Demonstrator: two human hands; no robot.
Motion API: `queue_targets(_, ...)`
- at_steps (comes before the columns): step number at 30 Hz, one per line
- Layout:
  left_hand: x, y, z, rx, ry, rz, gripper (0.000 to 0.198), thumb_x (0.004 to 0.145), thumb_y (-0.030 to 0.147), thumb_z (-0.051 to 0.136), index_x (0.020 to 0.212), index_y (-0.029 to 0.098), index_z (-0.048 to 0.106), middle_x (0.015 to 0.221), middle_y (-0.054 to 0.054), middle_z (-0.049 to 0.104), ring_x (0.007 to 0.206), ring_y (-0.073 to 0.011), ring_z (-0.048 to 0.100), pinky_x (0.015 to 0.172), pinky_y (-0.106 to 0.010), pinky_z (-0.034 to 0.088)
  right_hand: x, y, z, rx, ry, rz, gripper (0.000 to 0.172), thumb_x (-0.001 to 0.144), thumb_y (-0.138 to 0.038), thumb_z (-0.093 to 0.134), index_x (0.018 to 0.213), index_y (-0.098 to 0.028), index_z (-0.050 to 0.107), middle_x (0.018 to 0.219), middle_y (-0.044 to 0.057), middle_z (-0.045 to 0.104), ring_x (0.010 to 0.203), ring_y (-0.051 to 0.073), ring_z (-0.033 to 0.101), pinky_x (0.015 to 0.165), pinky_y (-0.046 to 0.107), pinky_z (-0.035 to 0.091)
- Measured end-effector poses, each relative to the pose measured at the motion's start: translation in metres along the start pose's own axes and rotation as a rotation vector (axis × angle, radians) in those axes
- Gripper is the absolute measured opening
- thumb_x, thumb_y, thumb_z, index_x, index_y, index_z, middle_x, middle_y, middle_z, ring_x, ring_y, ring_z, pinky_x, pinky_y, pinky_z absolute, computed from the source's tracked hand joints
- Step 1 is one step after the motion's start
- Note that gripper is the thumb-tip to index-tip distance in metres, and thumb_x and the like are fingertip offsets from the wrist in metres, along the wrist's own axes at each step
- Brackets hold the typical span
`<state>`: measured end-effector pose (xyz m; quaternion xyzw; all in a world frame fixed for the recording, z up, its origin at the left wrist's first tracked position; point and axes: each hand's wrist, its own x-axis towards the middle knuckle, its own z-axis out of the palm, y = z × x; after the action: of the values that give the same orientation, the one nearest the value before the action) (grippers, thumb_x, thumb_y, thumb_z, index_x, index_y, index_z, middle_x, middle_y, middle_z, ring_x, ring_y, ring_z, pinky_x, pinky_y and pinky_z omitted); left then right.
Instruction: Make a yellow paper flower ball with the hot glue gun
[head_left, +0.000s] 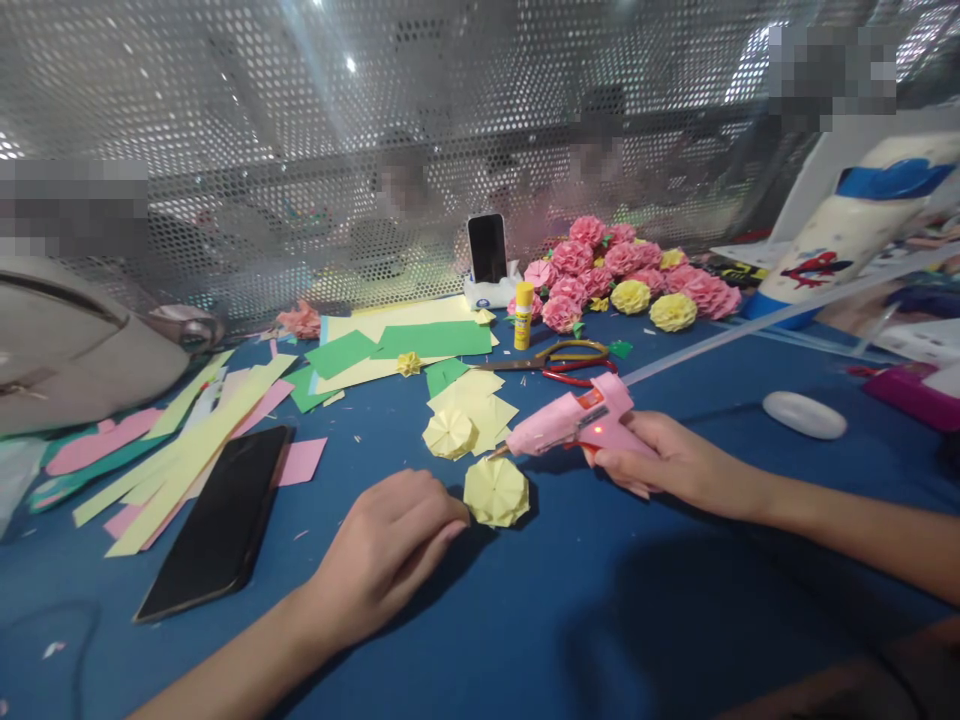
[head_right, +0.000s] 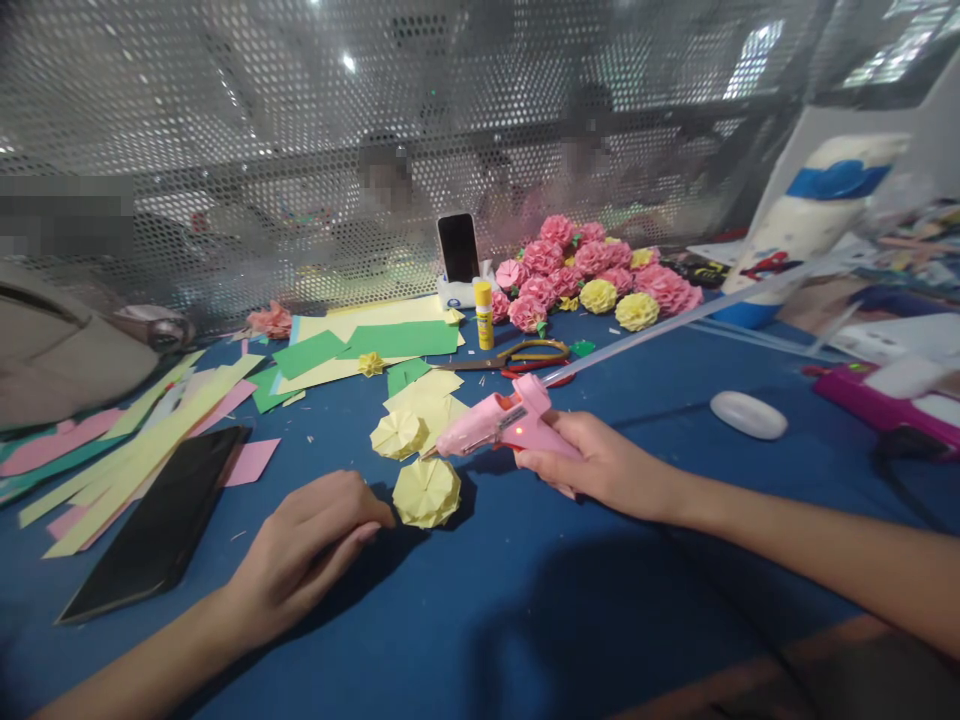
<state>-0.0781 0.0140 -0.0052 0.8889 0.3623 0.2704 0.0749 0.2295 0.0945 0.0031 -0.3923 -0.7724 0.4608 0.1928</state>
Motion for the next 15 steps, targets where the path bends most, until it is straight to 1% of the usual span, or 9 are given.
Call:
queue_targets(9,0.0002,-0.0002,0.001,-0.025,-0.008,0.0,0.017,0.098,0.013,0.041,0.102,0.021,0.056,0.081,-0.003,0.061,0.074,-0.0179,0.051,0.069,-0.029,0.036,-0.0038,-0.0076,-0.0002,-0.076,0.016,0.0,0.046,0.089,-0.058,0.052,0.064,-0.02,0.049,0.054,0.0,0.05,0.05,0.012,0.046,0.05,0.024,0.037)
queue_targets(15,-0.0002,-0.0012,0.0021,-0.027,0.011,0.017,0.016,0.098,0.013,0.042,0.102,0.02,0.056,0.082,-0.003,0.062,0.074,-0.0174,0.05,0.069,-0.03,0.035,-0.0055,-0.0065,-0.0007,-0.168,0.05,0.003,0.047,0.088,-0.059,0.051,0.062,-0.019,0.051,0.054,0.0,0.053,0.05,0.013,0.049,0.05,0.024,0.038)
